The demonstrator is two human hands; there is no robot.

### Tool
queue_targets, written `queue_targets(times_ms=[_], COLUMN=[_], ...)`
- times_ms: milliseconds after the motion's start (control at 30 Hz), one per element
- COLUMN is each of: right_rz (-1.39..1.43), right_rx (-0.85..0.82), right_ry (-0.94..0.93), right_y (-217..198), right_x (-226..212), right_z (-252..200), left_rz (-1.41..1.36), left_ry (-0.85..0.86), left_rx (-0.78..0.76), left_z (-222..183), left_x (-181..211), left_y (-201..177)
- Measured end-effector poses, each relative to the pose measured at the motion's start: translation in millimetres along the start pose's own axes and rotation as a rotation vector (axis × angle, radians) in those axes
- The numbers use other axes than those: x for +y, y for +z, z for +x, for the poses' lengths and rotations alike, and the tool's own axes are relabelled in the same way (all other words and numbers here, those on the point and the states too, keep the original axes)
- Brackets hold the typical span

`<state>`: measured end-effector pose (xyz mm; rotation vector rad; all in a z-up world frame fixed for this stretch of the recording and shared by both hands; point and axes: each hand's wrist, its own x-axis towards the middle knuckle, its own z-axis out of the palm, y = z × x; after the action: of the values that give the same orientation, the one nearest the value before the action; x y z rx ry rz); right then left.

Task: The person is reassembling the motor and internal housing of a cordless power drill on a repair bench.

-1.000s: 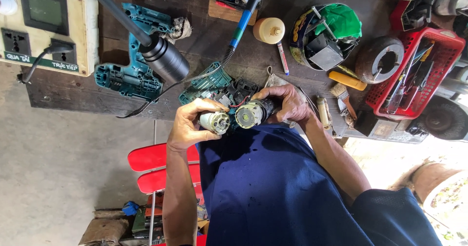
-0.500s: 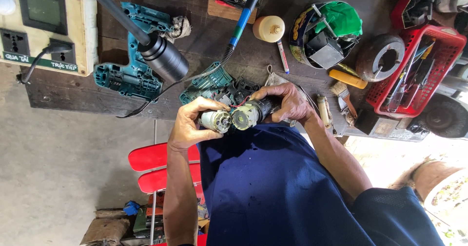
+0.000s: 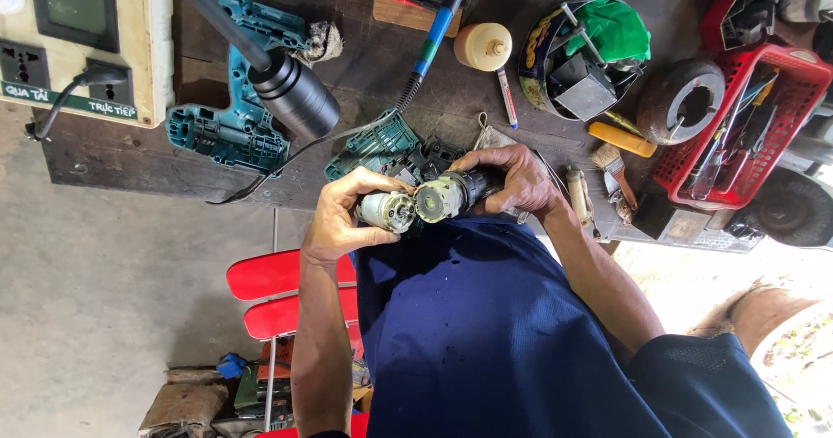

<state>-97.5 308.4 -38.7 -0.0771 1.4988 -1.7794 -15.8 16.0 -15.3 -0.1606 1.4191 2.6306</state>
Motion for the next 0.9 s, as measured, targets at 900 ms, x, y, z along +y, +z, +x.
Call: queue_targets(times_ms=[900], right_rz=[-0.06], right_rx=[-0.037], right_ry=[-0.024], right_y=[-0.1], right_x=[-9.1], right_z=[3.0], left_rz=[0.025], left_ry=[0.007], left_rx=[-0.041], left_z=[1.0], left_x=[-2.7], left_y=[-4.5])
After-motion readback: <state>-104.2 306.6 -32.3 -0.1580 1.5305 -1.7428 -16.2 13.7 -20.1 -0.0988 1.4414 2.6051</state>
